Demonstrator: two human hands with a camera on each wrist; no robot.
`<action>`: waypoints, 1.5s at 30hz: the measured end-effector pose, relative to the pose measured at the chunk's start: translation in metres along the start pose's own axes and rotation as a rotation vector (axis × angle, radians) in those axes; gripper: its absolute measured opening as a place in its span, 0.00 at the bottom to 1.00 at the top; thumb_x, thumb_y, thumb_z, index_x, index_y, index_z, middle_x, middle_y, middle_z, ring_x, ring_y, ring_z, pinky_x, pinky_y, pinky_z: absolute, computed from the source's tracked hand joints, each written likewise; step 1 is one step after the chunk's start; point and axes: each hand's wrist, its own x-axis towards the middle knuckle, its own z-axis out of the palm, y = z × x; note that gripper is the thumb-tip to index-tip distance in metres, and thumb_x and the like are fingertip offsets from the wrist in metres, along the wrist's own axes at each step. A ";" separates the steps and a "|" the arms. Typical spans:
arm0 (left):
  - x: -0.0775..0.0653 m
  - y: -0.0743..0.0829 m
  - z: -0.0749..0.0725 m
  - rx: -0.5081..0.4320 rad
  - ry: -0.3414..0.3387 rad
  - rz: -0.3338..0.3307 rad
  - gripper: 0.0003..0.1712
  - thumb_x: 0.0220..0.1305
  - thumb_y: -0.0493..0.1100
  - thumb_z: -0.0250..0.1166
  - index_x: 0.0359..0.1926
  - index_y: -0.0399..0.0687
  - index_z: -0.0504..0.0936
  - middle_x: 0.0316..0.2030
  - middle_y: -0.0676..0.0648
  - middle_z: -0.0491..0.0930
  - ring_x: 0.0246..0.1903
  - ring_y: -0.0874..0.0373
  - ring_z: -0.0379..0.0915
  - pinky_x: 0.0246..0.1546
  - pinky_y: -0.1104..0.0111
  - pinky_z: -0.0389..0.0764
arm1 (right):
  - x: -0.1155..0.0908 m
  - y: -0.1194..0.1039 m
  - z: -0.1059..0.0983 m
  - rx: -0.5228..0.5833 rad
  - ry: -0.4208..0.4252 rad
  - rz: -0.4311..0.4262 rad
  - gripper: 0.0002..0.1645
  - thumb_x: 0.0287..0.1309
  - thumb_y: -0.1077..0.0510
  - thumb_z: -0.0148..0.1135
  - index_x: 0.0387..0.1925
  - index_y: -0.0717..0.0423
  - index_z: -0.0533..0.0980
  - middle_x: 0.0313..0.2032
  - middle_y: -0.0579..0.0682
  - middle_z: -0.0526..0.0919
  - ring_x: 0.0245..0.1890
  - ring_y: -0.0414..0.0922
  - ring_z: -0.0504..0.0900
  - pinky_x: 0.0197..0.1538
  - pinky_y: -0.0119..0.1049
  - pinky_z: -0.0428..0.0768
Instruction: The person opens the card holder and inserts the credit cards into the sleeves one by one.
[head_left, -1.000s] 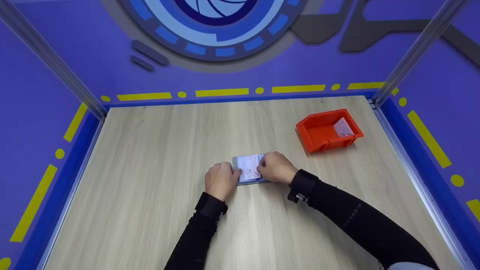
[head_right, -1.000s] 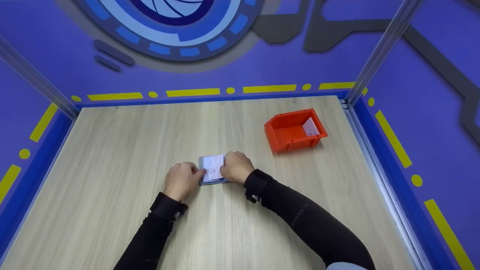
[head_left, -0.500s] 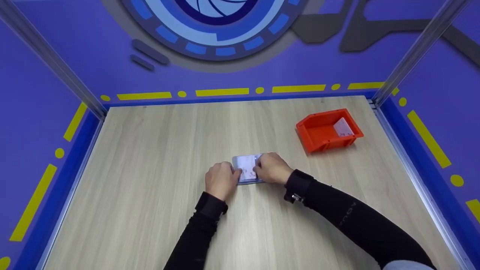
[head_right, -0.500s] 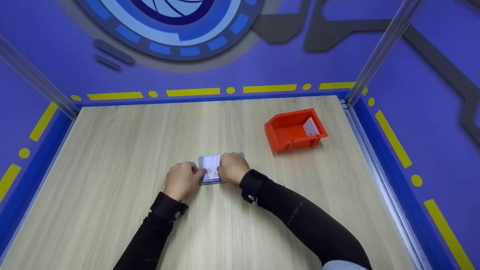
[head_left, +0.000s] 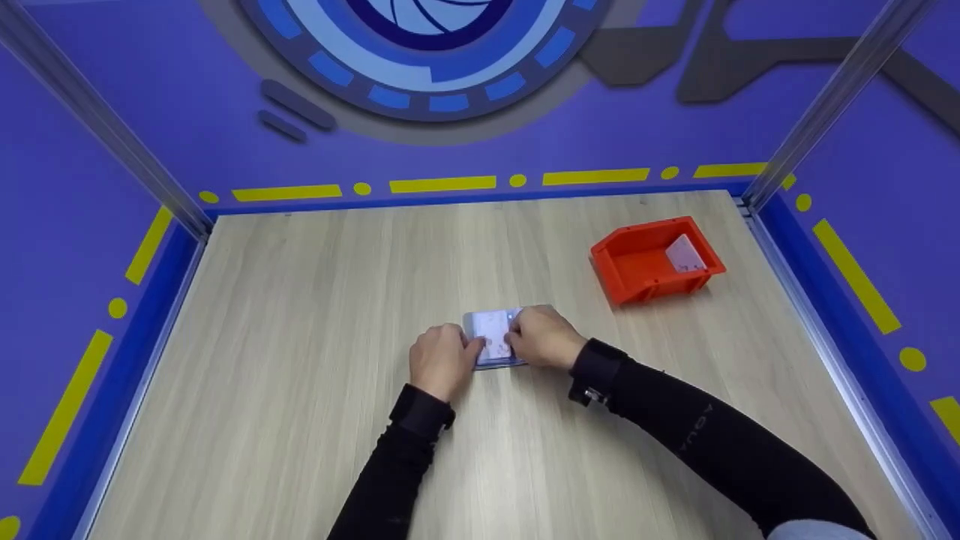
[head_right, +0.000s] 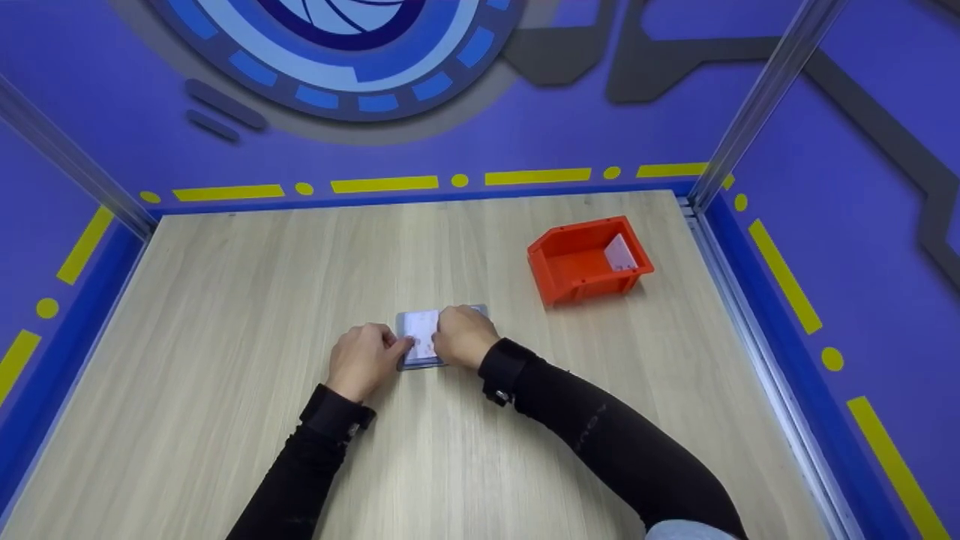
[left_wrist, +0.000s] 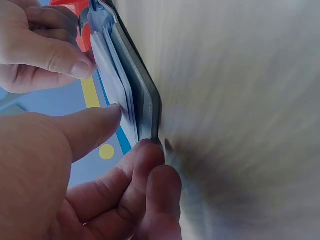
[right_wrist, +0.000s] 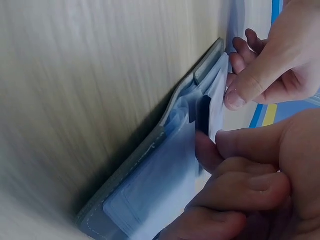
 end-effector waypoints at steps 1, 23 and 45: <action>0.000 0.000 0.000 -0.001 0.000 0.001 0.24 0.69 0.57 0.77 0.21 0.51 0.83 0.23 0.52 0.82 0.23 0.58 0.73 0.25 0.63 0.70 | -0.001 0.000 -0.001 -0.001 -0.001 -0.001 0.25 0.75 0.55 0.66 0.17 0.48 0.76 0.19 0.41 0.69 0.24 0.41 0.69 0.29 0.35 0.65; 0.003 0.000 0.000 -0.018 -0.025 -0.035 0.23 0.66 0.58 0.80 0.23 0.50 0.84 0.24 0.52 0.83 0.25 0.58 0.74 0.28 0.63 0.70 | -0.005 0.025 -0.036 0.073 0.050 0.147 0.19 0.76 0.51 0.65 0.52 0.60 0.91 0.47 0.55 0.91 0.44 0.51 0.84 0.50 0.45 0.82; 0.003 -0.003 0.002 -0.034 -0.023 -0.032 0.25 0.66 0.58 0.80 0.21 0.51 0.81 0.22 0.53 0.80 0.23 0.57 0.72 0.26 0.64 0.67 | 0.021 0.055 -0.043 0.003 0.009 0.208 0.18 0.68 0.53 0.76 0.55 0.57 0.90 0.50 0.55 0.91 0.48 0.53 0.84 0.54 0.44 0.82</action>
